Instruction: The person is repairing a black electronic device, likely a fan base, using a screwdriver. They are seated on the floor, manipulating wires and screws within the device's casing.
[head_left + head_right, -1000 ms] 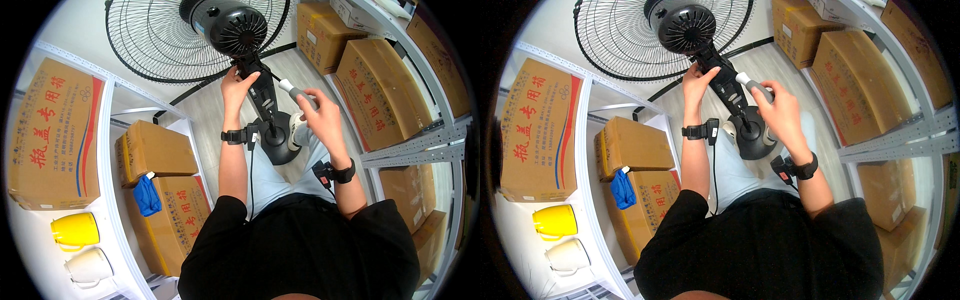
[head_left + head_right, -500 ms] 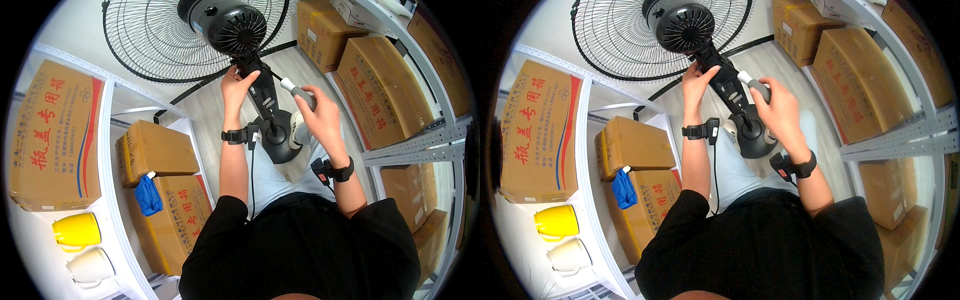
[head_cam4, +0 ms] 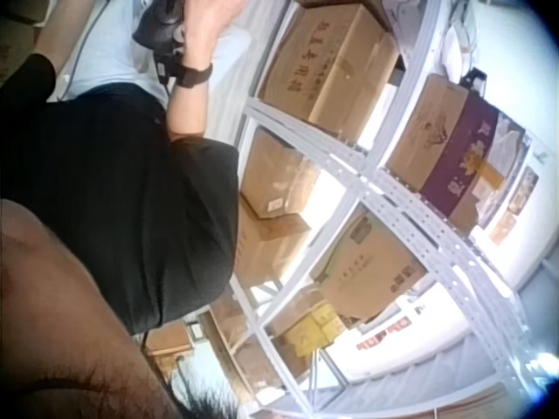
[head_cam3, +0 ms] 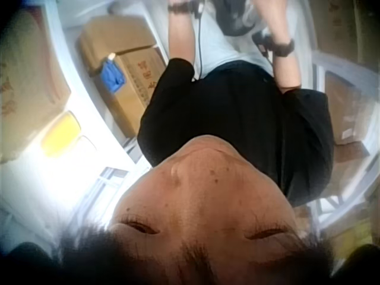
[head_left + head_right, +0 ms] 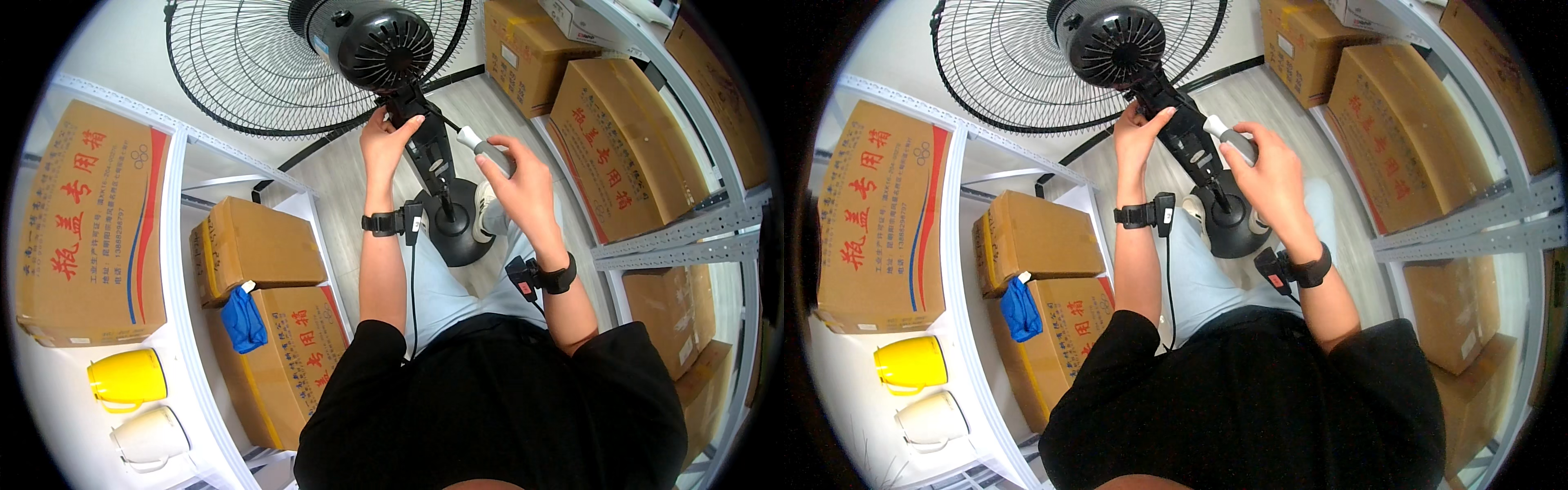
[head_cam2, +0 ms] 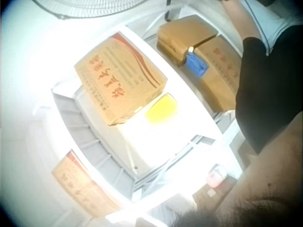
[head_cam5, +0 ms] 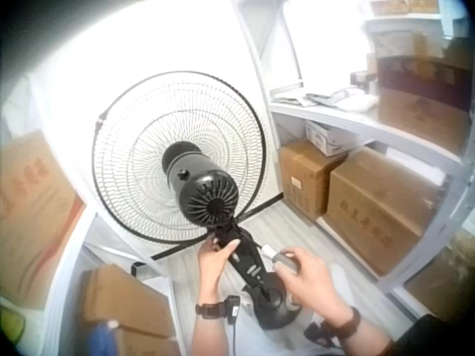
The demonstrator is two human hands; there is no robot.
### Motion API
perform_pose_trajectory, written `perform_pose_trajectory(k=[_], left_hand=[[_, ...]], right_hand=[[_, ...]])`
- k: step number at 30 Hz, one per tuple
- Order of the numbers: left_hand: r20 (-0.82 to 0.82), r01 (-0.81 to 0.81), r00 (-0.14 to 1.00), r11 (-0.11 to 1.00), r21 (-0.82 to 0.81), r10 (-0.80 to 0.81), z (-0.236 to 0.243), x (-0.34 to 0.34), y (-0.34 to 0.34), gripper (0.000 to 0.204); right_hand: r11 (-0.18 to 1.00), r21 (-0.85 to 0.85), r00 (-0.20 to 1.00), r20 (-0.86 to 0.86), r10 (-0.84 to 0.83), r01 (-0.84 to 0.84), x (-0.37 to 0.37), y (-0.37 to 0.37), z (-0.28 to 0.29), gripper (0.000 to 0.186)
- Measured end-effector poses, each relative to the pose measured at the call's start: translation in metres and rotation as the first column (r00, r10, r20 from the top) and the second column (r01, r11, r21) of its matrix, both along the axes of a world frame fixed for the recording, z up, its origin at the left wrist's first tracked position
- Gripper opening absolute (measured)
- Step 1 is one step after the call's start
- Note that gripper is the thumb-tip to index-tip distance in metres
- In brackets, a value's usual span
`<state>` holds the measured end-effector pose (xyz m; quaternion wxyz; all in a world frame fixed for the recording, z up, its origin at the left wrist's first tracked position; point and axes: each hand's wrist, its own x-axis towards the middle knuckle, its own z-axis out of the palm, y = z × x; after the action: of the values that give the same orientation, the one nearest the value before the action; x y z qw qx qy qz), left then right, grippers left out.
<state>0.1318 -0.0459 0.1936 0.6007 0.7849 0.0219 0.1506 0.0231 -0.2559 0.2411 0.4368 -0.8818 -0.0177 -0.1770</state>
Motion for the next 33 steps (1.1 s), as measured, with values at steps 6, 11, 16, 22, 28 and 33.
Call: perform_pose_trajectory(k=[6,11,16,22,28,33], left_hand=[[0.010,0.007,1.000,1.000,-0.001,-0.007,-0.007,0.005,0.003,0.064],[-0.004,0.010,1.000,1.000,0.003,-0.010,-0.008,0.006,0.004,0.065],[-0.017,0.009,1.000,1.000,-0.003,-0.009,-0.006,0.005,0.003,0.064],[-0.009,0.005,1.000,1.000,-0.008,-0.005,-0.004,0.002,0.003,0.062],[-0.031,-0.001,1.000,1.000,0.027,0.002,0.003,-0.001,-0.002,0.062],[-0.018,0.008,1.000,1.000,-0.001,-0.008,-0.002,0.001,0.000,0.063]], right_hand=[[0.941,0.338,0.949,-0.293,0.119,-0.013,0.006,-0.003,0.000,0.038],[0.991,0.125,0.992,-0.104,0.066,-0.053,0.001,0.000,0.000,0.038],[0.996,-0.082,0.998,0.058,0.020,-0.015,0.000,0.003,-0.003,0.038],[0.947,0.319,0.938,-0.320,0.135,-0.027,0.007,0.000,0.005,0.041],[0.935,0.353,0.938,-0.318,0.141,-0.021,0.008,-0.001,0.004,0.041],[0.996,0.077,0.973,-0.222,0.058,-0.042,0.005,0.005,0.004,0.035]])
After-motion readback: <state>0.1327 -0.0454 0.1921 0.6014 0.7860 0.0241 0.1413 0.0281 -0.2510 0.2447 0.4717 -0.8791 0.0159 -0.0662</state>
